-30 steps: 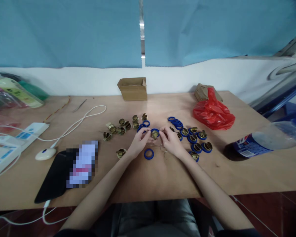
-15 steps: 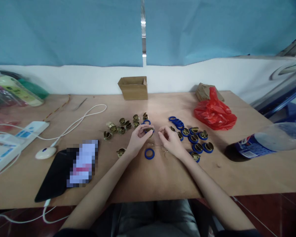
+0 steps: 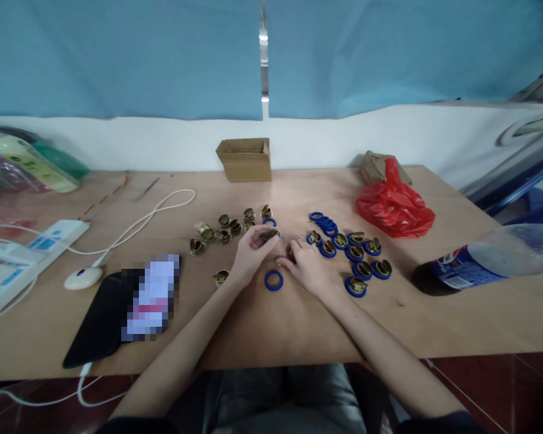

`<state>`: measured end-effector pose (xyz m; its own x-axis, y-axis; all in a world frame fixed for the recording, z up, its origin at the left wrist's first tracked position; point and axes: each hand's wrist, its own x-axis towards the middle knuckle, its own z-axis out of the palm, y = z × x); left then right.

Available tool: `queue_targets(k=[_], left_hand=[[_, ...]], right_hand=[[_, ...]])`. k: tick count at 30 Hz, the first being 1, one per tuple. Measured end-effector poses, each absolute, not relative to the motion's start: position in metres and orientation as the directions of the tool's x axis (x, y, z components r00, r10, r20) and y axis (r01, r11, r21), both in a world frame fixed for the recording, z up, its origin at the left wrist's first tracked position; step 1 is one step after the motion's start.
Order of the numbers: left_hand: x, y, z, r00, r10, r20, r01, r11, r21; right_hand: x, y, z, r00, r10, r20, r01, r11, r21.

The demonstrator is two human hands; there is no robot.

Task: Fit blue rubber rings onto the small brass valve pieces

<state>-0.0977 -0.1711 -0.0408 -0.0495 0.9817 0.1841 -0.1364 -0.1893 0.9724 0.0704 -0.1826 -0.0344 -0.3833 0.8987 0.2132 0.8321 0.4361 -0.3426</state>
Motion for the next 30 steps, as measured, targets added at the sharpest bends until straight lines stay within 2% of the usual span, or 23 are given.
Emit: queue_targets(k=[4, 15, 21, 26, 30], left_hand=[[-0.097, -0.171, -0.039, -0.060, 0.982, 0.178, -0.145, -0.185, 0.972], [-0.097, -0.173, -0.036, -0.045, 0.985, 0.164, -0.133, -0.169, 0.977], [-0.096, -0.173, -0.037, -0.036, 0.983, 0.179, -0.120, -0.182, 0.976], [-0.096, -0.172, -0.038, -0.034, 0.981, 0.189, -0.116, -0.192, 0.975], [-0.096, -0.172, -0.038, -0.044, 0.982, 0.186, -0.127, -0.190, 0.974]], right_hand=[[0.081, -0.176, -0.031, -0.411, 0.888, 0.207, 0.819, 0.459, -0.344], [0.074, -0.180, -0.038, -0.344, 0.912, 0.225, 0.818, 0.408, -0.405], [0.076, -0.176, -0.041, -0.376, 0.900, 0.222, 0.774, 0.437, -0.459], [0.074, -0.178, -0.042, -0.358, 0.907, 0.223, 0.775, 0.422, -0.470], [0.072, -0.179, -0.044, -0.406, 0.885, 0.229, 0.752, 0.466, -0.466]])
